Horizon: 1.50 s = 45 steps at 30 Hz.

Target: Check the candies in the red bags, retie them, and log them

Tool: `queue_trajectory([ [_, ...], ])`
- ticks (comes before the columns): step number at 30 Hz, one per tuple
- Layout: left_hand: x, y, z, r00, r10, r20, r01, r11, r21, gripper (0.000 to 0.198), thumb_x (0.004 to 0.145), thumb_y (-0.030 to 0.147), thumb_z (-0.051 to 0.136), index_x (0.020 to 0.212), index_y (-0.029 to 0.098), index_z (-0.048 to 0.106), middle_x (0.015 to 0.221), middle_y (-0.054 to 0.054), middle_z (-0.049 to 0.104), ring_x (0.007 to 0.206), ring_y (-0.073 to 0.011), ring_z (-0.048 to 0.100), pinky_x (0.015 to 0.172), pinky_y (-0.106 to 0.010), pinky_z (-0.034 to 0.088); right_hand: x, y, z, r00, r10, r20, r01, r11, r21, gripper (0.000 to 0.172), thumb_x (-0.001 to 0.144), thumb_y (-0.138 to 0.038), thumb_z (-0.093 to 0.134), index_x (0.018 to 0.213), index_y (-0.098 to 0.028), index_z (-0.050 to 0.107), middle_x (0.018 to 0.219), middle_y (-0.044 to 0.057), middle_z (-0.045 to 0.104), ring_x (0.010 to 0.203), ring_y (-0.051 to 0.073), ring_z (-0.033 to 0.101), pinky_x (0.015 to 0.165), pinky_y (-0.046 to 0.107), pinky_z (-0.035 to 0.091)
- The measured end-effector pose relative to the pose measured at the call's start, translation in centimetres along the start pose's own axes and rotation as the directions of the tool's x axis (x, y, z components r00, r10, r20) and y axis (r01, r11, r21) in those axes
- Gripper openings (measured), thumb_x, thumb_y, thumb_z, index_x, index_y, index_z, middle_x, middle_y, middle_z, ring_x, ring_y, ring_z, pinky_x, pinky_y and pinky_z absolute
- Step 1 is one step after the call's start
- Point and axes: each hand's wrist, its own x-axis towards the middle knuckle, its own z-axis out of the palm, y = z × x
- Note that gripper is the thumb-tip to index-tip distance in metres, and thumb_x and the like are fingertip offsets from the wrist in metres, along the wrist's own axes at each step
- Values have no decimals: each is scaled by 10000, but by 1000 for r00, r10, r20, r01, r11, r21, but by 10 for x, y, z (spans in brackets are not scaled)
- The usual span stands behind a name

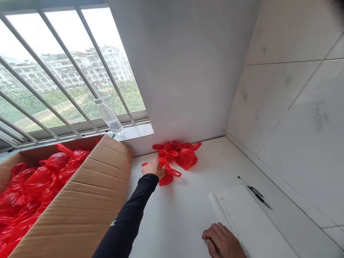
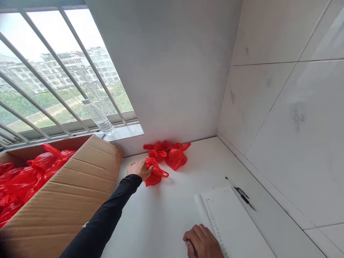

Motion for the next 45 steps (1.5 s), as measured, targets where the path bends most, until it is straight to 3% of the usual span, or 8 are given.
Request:
queue_trajectory([
  [14, -218, -24, 61, 910, 353, -218, -414, 796, -442, 240, 1006, 289, 426, 1090, 260, 650, 1056, -43, 682, 945, -167, 661, 809, -295, 537, 60, -65, -58, 994, -84, -73, 102, 946, 307, 459, 940, -120, 477, 1389, -214, 492, 1303, 95, 586, 1219, 261, 490, 1037, 459, 441],
  [18, -260, -42, 72, 936, 210, -281, -333, 783, -525, 206, 970, 340, 498, 1067, 268, 664, 1053, -45, 704, 954, -202, 679, 817, -319, 543, 51, -66, -53, 1000, 2, -2, -1, 945, 327, 256, 896, -101, 509, 1091, -211, 633, 974, 46, 651, 935, 221, 559, 883, 413, 486],
  [23, -283, -74, 90, 886, -446, -129, 119, 487, -865, 377, 829, 559, 645, 1048, 253, 653, 1054, -59, 733, 987, -280, 701, 841, -393, 555, 29, -51, -81, 948, 311, 73, -314, 861, 400, 184, 846, -69, 498, 924, -211, 585, 829, 7, 615, 775, 176, 556, 742, 337, 493],
  [25, -289, -65, 90, 914, -389, -119, 54, 405, -913, 463, 837, 533, 649, 1224, 285, 597, 1254, -70, 678, 1154, -302, 645, 921, -424, 537, 27, -50, -91, 938, 324, 122, -346, 867, 359, 231, 841, -94, 531, 1025, -218, 594, 872, 11, 625, 804, 184, 561, 769, 351, 499],
  [31, -292, -23, 79, 928, -46, -370, -206, 764, -611, 395, 822, 421, 712, 1202, 325, 671, 1234, -51, 644, 1142, -282, 602, 908, -389, 511, 34, -60, -100, 979, 137, 151, -179, 932, 315, 186, 872, -222, 623, 1056, -245, 638, 1084, 60, 604, 1033, 241, 555, 904, 403, 498],
  [38, -301, -42, 67, 809, -423, -408, 41, 733, -679, 243, 915, 474, 586, 883, 251, 678, 914, -8, 585, 800, -164, 550, 704, -281, 418, 32, -53, -123, 905, 408, 122, -418, 796, 439, 129, 986, -329, 497, 1008, -227, 574, 944, 44, 644, 835, 196, 626, 799, 370, 539],
  [42, -312, -31, 57, 835, -483, -266, 160, 673, -722, 317, 866, 555, 615, 790, 247, 624, 658, 37, 443, 592, -131, 410, 556, -273, 329, 27, -86, -140, 967, 209, -145, -141, 914, 380, 203, 945, -187, 536, 1119, -282, 578, 1046, 59, 617, 1004, 232, 610, 890, 419, 515],
  [45, -316, -21, 53, 845, -500, -188, 156, 567, -809, 317, 827, 568, 658, 868, 254, 660, 689, 40, 535, 637, -130, 507, 598, -253, 388, 32, -115, -137, 994, -101, -31, 103, 879, 465, 361, 933, -89, 498, 1213, -312, 538, 1027, 34, 650, 969, 204, 630, 847, 368, 549],
])
